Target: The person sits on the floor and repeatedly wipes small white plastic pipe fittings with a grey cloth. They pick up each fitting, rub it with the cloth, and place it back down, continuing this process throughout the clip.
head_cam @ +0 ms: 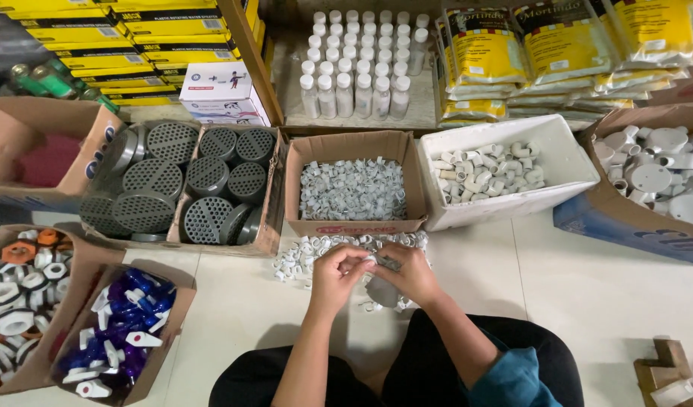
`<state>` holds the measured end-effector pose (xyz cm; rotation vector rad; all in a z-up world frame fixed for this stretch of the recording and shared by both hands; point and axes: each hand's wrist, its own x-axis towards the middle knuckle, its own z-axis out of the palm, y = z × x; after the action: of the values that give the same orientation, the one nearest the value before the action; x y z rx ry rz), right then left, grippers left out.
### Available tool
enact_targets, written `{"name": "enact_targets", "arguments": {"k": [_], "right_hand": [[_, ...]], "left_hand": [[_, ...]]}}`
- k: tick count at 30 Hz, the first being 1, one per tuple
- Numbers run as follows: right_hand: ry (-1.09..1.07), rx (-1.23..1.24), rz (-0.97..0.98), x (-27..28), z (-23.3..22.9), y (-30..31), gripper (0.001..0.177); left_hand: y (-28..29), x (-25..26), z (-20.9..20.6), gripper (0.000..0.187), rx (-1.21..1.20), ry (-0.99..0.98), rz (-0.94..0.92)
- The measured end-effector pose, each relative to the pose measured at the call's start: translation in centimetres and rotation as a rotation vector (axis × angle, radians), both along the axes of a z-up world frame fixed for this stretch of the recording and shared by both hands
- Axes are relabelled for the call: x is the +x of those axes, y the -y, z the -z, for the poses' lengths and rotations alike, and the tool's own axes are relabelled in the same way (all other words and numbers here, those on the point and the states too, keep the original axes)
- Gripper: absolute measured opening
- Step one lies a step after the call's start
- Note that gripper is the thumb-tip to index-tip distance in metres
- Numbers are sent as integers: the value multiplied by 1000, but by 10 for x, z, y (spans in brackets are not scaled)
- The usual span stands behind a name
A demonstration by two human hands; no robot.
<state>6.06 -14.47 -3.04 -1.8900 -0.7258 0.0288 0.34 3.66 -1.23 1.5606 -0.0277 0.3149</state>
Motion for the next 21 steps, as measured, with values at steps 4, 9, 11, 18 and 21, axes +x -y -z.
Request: {"name": "enact_targets", "arguments": {"k": [4, 9, 11, 18, 21], "right_hand": [[-96, 37, -16, 1, 1, 2, 29], [-482, 255, 15, -8, -24, -5, 20], [-483, 266, 20, -8, -20, -4, 22], [-202, 205, 161, -7, 11, -7, 30], [-18, 147, 144, -3, -3, -7, 24]], "left_hand": [[-2, 2, -1, 14, -24, -2, 59], [-9, 1, 1, 19, 131, 35, 21], [-5, 0, 6, 20, 176, 59, -36], [24, -5, -16, 24, 333, 135, -269], [25, -6, 15, 26, -16, -90, -154]]}}
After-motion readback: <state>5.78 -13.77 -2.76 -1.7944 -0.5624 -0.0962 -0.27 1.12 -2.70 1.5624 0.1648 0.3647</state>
